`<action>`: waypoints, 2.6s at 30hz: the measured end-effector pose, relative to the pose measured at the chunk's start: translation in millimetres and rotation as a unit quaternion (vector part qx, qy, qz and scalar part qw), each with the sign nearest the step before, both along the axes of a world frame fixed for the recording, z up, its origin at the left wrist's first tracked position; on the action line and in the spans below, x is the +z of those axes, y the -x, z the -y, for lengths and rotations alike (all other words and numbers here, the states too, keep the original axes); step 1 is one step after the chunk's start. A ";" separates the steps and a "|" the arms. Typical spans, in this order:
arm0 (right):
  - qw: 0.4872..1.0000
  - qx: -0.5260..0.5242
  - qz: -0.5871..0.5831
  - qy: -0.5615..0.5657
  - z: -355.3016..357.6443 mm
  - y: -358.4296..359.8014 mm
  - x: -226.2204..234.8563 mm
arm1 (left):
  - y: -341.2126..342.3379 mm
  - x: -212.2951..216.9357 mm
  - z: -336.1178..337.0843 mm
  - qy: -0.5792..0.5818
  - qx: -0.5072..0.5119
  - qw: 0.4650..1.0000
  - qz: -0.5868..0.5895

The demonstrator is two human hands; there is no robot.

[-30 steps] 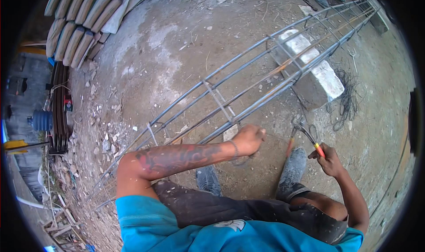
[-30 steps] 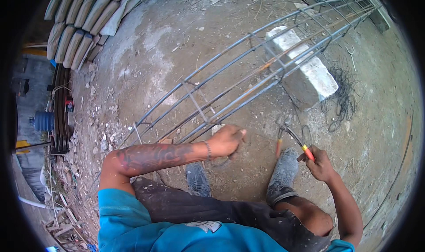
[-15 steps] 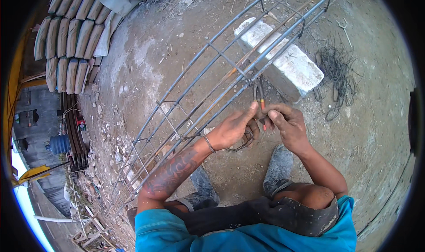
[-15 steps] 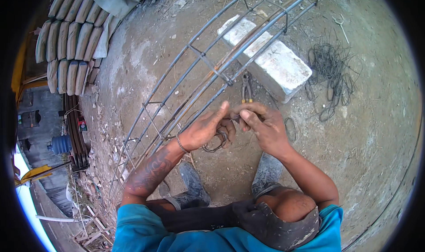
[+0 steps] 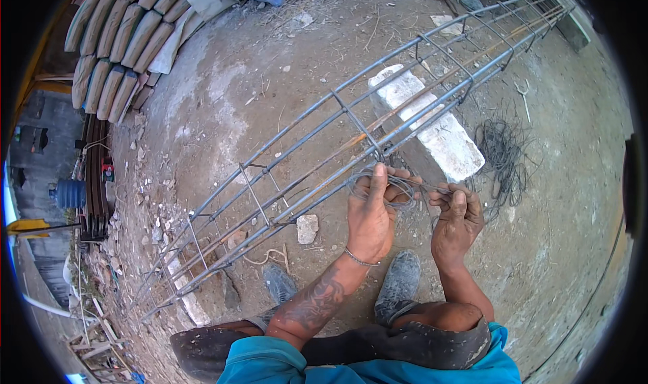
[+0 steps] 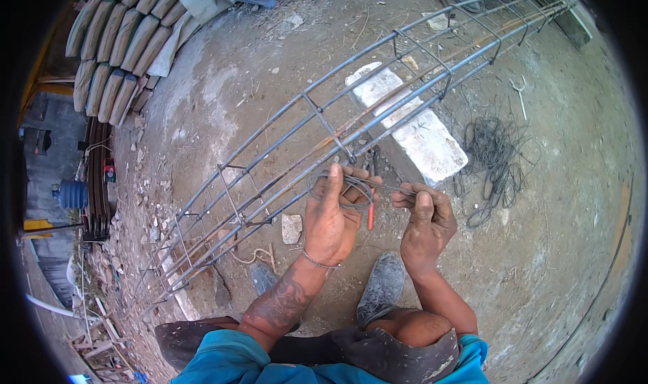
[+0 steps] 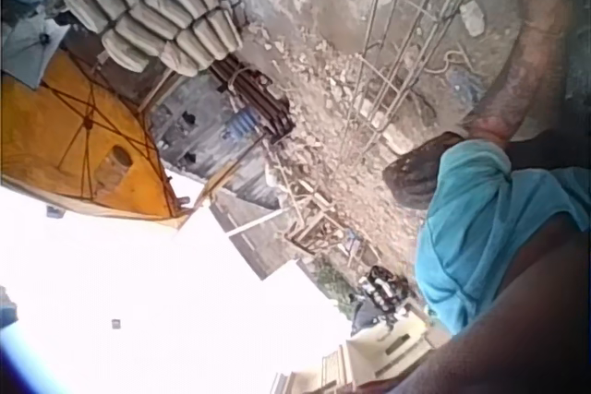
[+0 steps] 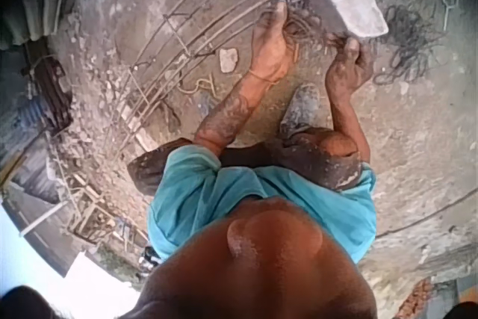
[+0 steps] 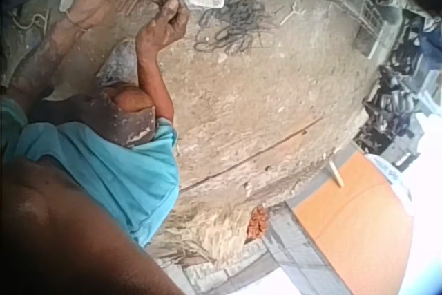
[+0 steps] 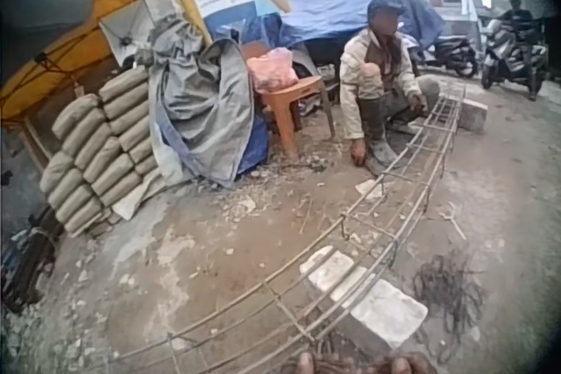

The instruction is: The person assembles a steel rebar cage by tying crossbars to main bars with tie wire using pliers.

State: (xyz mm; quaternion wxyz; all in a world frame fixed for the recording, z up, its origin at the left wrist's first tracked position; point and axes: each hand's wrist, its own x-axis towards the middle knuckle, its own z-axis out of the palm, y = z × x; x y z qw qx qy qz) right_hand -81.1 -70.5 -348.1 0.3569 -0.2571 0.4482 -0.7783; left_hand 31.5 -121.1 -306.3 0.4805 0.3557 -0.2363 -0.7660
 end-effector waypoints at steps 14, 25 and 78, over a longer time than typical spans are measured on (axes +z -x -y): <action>0.994 0.080 0.000 -0.078 42.3 63.3 22.5 | -52.9 -34.7 -21.1 0.096 -0.291 0.936 0.176; 0.970 0.164 0.069 -0.165 29.9 -6.9 3.6 | -15.1 -67.6 -71.2 0.038 -0.248 0.955 0.160; 0.968 0.110 -0.207 -0.087 76.3 -31.2 -28.6 | -53.5 18.2 107.8 0.469 -0.282 0.576 0.607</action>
